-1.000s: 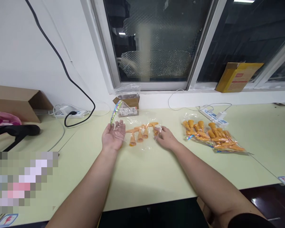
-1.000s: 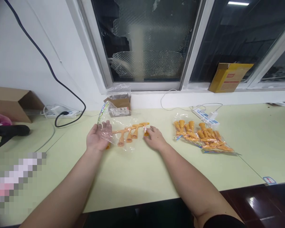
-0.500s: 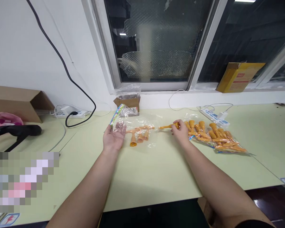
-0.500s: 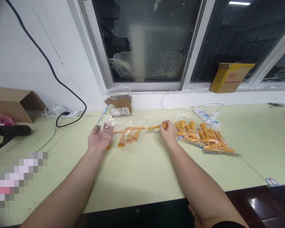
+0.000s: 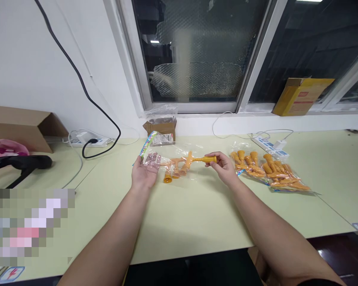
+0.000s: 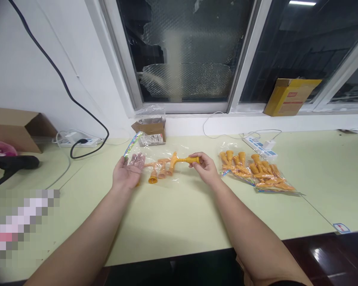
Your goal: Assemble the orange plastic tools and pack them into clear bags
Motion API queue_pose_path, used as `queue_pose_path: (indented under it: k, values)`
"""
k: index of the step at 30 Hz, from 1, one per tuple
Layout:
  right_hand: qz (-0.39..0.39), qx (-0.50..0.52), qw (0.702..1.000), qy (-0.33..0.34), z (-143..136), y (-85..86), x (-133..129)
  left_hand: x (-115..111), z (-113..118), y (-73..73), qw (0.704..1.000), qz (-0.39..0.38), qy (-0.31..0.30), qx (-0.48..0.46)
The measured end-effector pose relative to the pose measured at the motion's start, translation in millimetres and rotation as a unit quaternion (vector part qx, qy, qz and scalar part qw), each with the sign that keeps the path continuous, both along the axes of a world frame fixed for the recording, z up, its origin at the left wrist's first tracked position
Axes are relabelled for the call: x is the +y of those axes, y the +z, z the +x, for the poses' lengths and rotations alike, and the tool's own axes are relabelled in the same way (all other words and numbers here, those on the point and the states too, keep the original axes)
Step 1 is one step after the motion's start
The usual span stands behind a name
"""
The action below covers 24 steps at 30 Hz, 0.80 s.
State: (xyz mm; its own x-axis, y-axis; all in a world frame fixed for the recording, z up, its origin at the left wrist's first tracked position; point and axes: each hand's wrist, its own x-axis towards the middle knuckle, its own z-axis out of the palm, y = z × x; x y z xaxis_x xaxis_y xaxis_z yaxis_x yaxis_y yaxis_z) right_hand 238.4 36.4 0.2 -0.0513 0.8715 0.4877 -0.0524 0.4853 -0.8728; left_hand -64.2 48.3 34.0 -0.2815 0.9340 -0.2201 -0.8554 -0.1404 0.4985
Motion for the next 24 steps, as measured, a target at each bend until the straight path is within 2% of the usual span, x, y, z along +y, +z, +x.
queue_pose_path:
  k: [4,8,12,16,19,24]
  values:
    - [-0.077,0.085,0.989,0.091,-7.5,0.3,-2.2,-0.6,5.9,-4.7,0.999,0.012,-0.033,0.025]
    - [-0.191,0.144,0.953,0.184,-17.5,3.5,-8.9,-5.4,13.8,-5.9,0.996,0.019,-0.074,0.035]
    - [-0.274,0.186,0.915,0.229,-31.2,2.8,-15.8,-13.0,22.0,-4.5,0.99,0.029,-0.121,0.061]
    - [-0.299,0.219,0.892,0.26,-42.9,-1.1,-19.0,-18.5,28.4,-5.5,0.987,0.03,-0.138,0.082]
    - [-0.299,0.221,0.891,0.259,-48.3,-4.8,-20.4,-21.1,32.2,-7.4,0.981,0.039,-0.161,0.098]
    - [-0.267,0.132,0.921,0.25,-51.4,-13.7,-20.7,-24.2,38.2,-10.9,0.976,0.044,-0.187,0.105]
